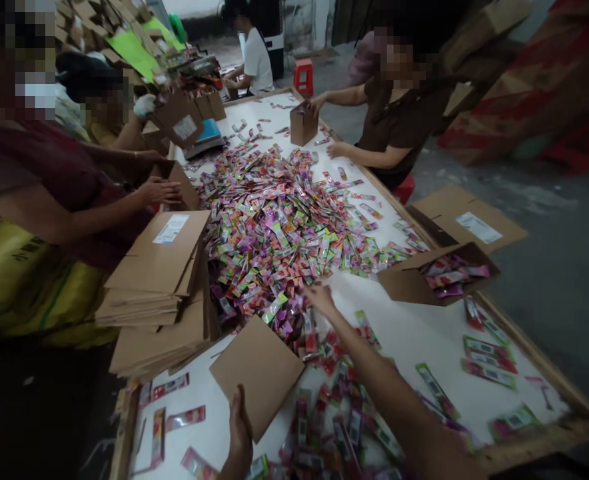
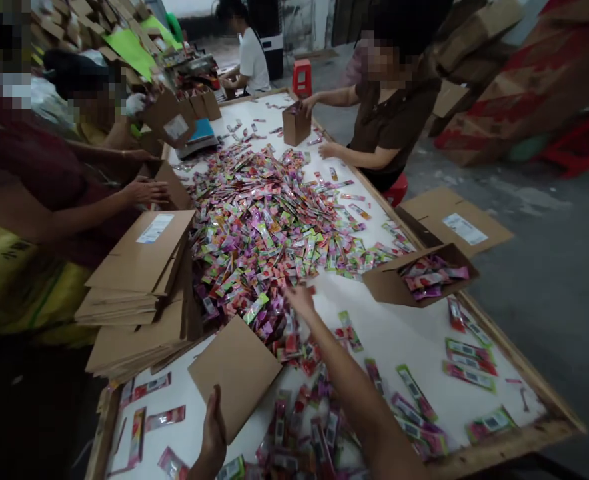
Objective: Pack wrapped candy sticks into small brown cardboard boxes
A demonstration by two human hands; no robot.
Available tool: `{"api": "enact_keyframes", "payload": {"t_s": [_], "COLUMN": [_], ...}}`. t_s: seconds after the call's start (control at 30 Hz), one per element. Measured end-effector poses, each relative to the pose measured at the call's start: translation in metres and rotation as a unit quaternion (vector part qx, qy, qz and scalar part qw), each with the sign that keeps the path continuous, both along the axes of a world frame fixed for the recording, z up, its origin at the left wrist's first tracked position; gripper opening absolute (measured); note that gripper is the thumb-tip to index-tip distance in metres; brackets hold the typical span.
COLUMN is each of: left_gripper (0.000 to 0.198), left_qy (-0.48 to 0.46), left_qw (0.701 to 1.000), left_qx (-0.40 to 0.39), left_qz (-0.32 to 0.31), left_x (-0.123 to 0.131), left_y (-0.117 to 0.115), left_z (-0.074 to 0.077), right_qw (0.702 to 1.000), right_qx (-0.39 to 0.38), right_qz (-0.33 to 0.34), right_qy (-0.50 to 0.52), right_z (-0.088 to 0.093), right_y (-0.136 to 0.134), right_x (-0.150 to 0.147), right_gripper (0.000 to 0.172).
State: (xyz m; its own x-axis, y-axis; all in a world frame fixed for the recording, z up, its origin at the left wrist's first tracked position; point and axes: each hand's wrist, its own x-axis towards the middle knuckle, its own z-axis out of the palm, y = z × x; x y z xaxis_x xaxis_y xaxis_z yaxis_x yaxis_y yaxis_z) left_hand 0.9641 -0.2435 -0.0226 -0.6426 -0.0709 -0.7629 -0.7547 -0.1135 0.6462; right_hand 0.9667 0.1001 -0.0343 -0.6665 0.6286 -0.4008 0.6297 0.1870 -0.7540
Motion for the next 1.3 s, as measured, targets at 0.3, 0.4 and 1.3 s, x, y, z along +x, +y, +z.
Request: {"api": "enact_keyframes", "payload": {"t_s": [0.3, 0.4, 1.3], "left_gripper": [0.06, 0.059, 0.054], "left_qy": [-0.03, -0.016, -0.053], "left_qw": [1.0, 1.0, 0.997], "left_qx": [-0.008, -0.017, 0.051], "left_qz": [0.003, -0.007, 0.026], "left_x": [-0.003, -0.002, -0.006], "left_y": [0.0, -0.003, -0.014], "left_z": [0.001, -0.002, -0.003], "right_qw": [0.982, 0.978, 0.979], "right_qx": [0.078, 0.043, 0.064], "right_qz": [0.139, 0.168, 0.194], "right_qy": [0.101, 0.118, 0.005], "right_z": [0.0, 0.0, -0.006], "right_y": [-0.067, -0.11, -0.1], "right_x": [-0.066, -0.038, -0.087], "right_gripper": [0.029, 0.029, 0.05]}}
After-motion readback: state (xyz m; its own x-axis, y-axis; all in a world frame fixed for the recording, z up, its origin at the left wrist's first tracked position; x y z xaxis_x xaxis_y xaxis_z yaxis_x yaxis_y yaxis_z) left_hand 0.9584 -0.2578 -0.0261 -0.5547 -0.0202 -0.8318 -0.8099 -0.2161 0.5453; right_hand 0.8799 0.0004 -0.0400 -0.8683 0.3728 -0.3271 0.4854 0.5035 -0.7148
